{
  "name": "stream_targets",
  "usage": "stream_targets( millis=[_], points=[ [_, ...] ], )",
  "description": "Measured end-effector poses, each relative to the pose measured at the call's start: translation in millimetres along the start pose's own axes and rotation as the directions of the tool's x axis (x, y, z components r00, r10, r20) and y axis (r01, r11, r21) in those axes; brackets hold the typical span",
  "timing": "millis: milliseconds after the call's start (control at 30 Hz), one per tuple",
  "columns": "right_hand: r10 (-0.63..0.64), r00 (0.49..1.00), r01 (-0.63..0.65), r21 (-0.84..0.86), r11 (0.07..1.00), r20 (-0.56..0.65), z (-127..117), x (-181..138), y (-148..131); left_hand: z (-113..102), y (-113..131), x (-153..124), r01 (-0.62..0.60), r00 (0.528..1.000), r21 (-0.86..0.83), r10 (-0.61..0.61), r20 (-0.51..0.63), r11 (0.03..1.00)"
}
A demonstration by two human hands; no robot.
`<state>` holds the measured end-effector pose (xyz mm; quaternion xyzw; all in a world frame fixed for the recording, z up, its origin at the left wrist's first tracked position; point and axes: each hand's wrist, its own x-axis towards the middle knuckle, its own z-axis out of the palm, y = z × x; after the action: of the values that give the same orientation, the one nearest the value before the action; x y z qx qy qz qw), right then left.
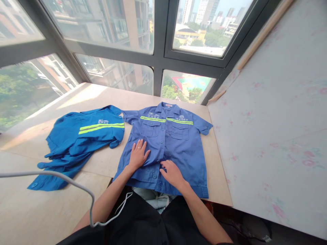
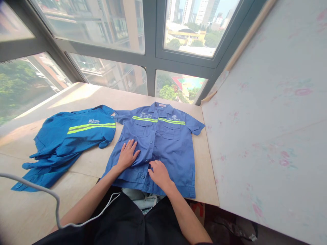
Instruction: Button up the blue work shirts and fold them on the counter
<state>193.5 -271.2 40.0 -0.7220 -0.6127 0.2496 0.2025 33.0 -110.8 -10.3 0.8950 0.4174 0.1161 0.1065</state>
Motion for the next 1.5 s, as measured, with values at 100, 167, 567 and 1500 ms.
stream_targets(
  millis=[100,167,567,1500],
  points=[
    [0.000,0.996,0.006,-0.062,0.998,0.091,-3.6,-5.5,-1.3,-2.1,-8.2,-1.5,-0.033,0.999,-0.024,0.034,0.010,0.999],
    [-0.009,0.990,0.021,-0.084,0.996,0.139,-7.0,-13.2,0.3,-4.8,-12.4,-1.0,-0.035,0.999,-0.055,0.037,0.023,0.998],
    [-0.101,0.988,0.122,-0.184,0.975,0.121,9.0,-59.5,-7.1,-72.4,46.9,-69.2,0.169,0.969,-0.676,-0.245,-0.018,0.717],
    [0.148,0.952,0.042,0.596,0.802,-0.268,-6.9,-78.7,-1.3,-71.6,109.6,-111.8,0.578,0.389,-0.490,-0.308,0.868,-0.653]
  ],
)
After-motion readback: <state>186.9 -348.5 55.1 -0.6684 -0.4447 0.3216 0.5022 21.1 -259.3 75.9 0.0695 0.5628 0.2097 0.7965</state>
